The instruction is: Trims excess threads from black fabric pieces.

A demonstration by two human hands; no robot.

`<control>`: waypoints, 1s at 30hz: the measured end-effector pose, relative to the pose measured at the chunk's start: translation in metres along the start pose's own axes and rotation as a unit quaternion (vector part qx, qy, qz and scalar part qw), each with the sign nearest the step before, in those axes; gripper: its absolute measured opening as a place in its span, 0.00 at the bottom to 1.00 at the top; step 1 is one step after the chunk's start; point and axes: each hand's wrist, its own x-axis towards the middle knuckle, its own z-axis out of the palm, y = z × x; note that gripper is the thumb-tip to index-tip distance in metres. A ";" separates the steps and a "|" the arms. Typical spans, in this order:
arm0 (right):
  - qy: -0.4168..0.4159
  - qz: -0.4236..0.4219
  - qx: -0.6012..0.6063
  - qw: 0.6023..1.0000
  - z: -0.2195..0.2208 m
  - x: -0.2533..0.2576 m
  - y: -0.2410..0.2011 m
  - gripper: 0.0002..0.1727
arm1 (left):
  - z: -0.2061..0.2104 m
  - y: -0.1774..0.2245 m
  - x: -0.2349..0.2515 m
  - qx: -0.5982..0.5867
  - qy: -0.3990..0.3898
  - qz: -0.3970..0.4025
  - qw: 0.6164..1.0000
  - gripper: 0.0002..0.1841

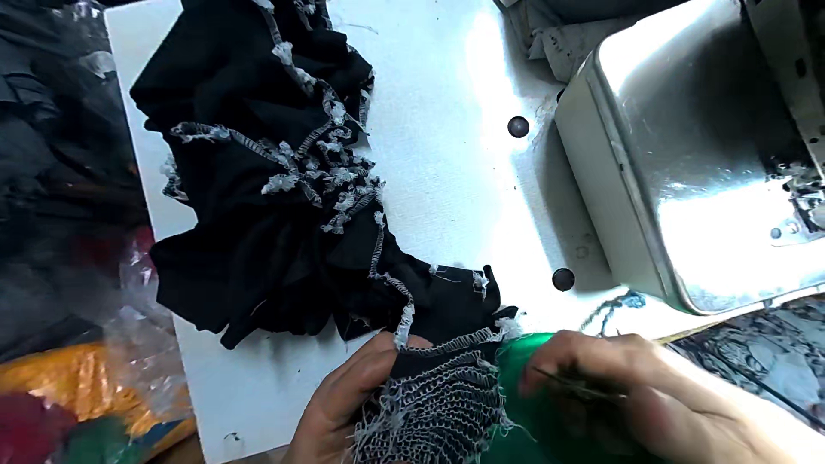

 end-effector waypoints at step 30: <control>0.205 -0.009 0.042 0.978 0.010 0.019 0.011 0.28 | -0.012 -0.008 -0.006 0.155 0.010 0.075 0.985 0.17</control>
